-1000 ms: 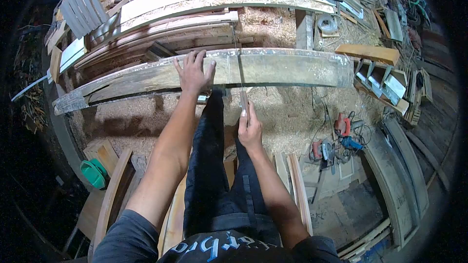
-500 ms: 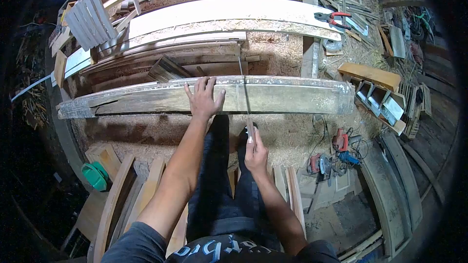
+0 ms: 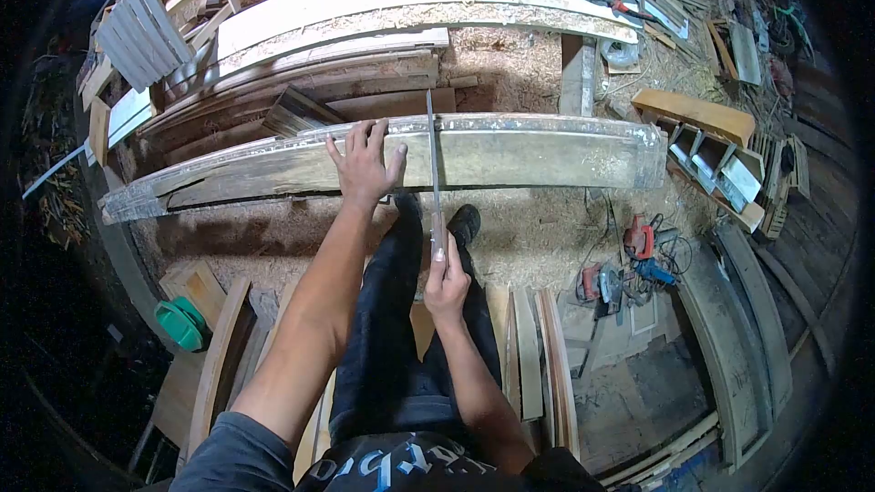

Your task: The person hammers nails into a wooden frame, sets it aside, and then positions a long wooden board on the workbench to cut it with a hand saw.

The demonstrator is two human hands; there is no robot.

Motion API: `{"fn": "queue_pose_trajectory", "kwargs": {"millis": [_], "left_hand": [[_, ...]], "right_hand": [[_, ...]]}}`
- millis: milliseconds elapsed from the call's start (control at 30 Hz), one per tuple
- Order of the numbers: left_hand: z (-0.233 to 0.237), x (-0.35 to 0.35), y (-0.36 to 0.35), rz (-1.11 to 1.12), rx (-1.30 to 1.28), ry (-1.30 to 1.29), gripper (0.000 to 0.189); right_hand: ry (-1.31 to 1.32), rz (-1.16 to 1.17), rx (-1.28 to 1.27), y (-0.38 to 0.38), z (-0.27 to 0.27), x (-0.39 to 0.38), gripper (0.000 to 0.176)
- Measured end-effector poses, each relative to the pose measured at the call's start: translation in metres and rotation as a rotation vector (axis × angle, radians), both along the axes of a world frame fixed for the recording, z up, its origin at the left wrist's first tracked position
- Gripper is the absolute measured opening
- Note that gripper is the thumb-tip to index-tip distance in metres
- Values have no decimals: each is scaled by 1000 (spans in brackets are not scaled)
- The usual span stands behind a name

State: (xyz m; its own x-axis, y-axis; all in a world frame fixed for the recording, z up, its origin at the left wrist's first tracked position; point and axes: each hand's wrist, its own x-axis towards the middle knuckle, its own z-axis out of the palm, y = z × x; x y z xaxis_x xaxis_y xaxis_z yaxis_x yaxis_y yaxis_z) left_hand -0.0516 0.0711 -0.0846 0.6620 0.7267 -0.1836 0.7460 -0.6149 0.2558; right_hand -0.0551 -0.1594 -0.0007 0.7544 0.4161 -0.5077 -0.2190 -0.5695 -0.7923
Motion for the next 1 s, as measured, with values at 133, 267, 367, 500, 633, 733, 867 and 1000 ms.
{"fn": "queue_pose_trajectory", "kwargs": {"millis": [133, 267, 367, 500, 633, 733, 867, 1000], "left_hand": [[8, 8, 4, 5, -17, 9, 63], [-3, 2, 3, -8, 10, 6, 61], [0, 1, 1, -8, 35, -12, 59], [-3, 2, 3, -28, 53, -35, 61], [-4, 6, 7, -16, 56, -31, 61], [-4, 4, 4, -14, 59, -41, 60], [-1, 3, 3, -16, 42, -57, 59], [-7, 2, 0, 6, 96, -96, 58]], "right_hand": [[-49, -16, 99, -18, 12, -11, 44], [41, -70, 67, 15, -22, 14, 45], [58, -79, 99, 4, -32, 5, 45], [-233, 72, 175, -47, -13, -32, 48], [71, -89, 217, 27, -35, 28, 43], [194, -162, 279, 31, -29, 22, 45], [120, -149, 257, -33, 1, -33, 44], [-11, -39, 169, 17, -40, 24, 45]]}}
